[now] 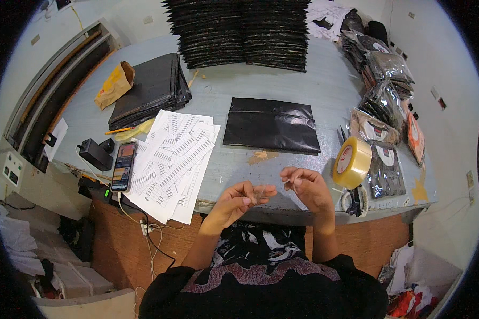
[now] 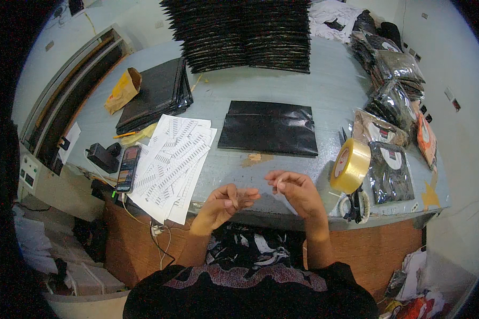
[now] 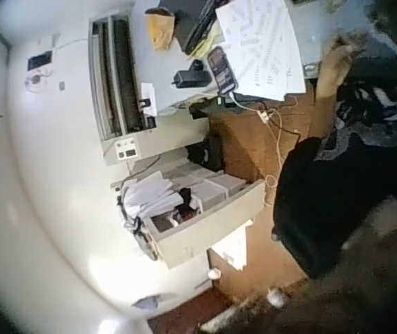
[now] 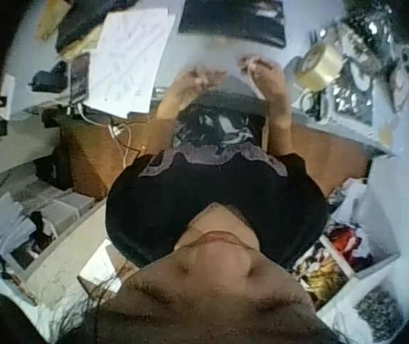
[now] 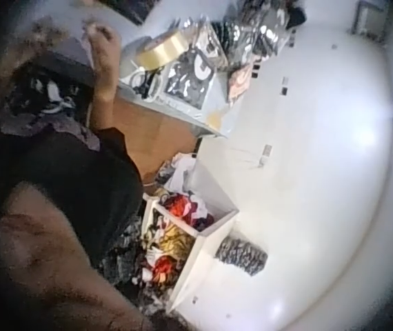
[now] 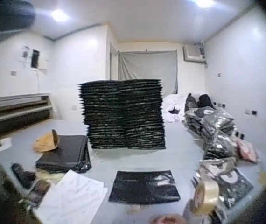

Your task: Packing clothing items into shipping bags and sealing them with tape.

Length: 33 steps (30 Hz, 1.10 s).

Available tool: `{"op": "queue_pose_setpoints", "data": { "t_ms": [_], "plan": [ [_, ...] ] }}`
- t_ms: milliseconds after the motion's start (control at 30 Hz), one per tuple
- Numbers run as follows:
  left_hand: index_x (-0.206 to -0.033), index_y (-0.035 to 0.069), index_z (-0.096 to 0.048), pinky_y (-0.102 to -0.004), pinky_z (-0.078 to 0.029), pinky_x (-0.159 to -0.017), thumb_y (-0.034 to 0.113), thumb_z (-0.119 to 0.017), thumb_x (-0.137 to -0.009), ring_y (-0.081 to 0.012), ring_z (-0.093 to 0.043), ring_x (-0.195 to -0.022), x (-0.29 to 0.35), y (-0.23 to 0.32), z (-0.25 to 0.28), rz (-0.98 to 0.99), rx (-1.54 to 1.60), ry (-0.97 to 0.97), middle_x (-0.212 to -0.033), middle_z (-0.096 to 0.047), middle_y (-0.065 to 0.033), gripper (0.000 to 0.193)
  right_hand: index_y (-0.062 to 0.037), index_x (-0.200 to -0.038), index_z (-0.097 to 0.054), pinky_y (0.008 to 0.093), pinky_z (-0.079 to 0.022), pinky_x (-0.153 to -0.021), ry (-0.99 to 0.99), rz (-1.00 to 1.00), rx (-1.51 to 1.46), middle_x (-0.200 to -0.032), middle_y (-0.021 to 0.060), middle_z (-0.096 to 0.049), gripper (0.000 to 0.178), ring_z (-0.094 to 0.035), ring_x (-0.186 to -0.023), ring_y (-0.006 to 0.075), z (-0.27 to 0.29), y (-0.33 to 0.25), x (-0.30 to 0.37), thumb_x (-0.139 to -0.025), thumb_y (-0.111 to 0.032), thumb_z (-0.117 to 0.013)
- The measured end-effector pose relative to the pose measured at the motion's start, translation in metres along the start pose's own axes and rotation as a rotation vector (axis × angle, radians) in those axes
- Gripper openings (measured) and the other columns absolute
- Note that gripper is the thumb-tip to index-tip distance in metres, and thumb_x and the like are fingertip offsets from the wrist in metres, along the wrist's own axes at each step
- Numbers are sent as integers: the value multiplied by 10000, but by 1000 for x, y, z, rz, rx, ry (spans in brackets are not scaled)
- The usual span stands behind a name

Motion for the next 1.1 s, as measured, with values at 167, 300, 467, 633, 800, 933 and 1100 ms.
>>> {"op": "queue_pose_setpoints", "data": {
  "t_ms": [167, 300, 467, 633, 800, 933, 1100],
  "plan": [
    [-753, 38, -482, -385, -327, -966, 66, -512, -784, -302, -424, -1146, 1, 1, -3, 60, -27, -10, -1170, -463, -243, 51, -20, -758, -625, 295, -392, -813, -195, -62, 200, -1068, 151, -547, 69, -523, -922, 181, -14, -20, -5, -742, -86, -613],
    [-751, 36, -490, -372, -357, -942, 87, -532, -774, -287, -462, -1106, 1, 1, -4, 95, -82, 14, -1132, -493, -239, 70, -19, -771, -630, 288, -386, -821, -239, -188, 364, -1044, 125, -562, 75, -522, -925, 174, -18, -24, -3, -741, -87, -618],
    [-755, 35, -493, -363, -388, -924, 94, -546, -760, -278, -503, -1048, 2, -3, -3, 122, -107, 31, -1080, -523, -242, 80, -1, -767, -629, 270, -400, -787, -254, -133, 463, -928, 107, -578, 73, -534, -868, 162, -26, -26, -2, -726, -62, -625],
    [-778, 16, -476, -361, -384, -912, 70, -517, -803, -242, -492, -1052, 1, -2, 1, 151, -113, -8, -1078, -516, -195, 73, 13, -759, -627, 252, -409, -729, -224, -75, 547, -855, 100, -573, 57, -535, -805, 149, -25, -26, 1, -716, -23, -622],
    [-776, 23, -480, -341, -433, -855, 95, -539, -809, -216, -507, -1012, 1, -1, 2, 114, -198, 50, -1095, -506, -163, 99, 10, -809, -625, 248, -407, -696, -153, -147, 481, -838, 68, -586, 88, -523, -780, 122, -26, -28, 5, -759, -62, -616],
    [-768, 31, -483, -325, -454, -822, 98, -544, -810, -195, -509, -983, 0, -2, 1, 104, -243, 66, -1095, -506, -147, 101, 12, -820, -624, 239, -408, -672, -144, -115, 515, -835, 67, -587, 95, -522, -746, 111, -20, -22, 7, -761, -63, -617],
    [-765, 44, -475, -352, -449, -839, 101, -535, -794, -241, -502, -1034, -1, -5, -1, 73, -240, 100, -1117, -496, -176, 88, 20, -837, -619, 234, -406, -655, -137, -109, 545, -848, 64, -587, 117, -520, -735, 109, -19, -20, 5, -759, -68, -620]
  ]
}}
Point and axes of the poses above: each hand's wrist, its own x-axis away from the middle knuckle, its own z-axis out of the back of the hand, y = z × x, the point moved 1 cm from there along -x, towards the middle knuckle
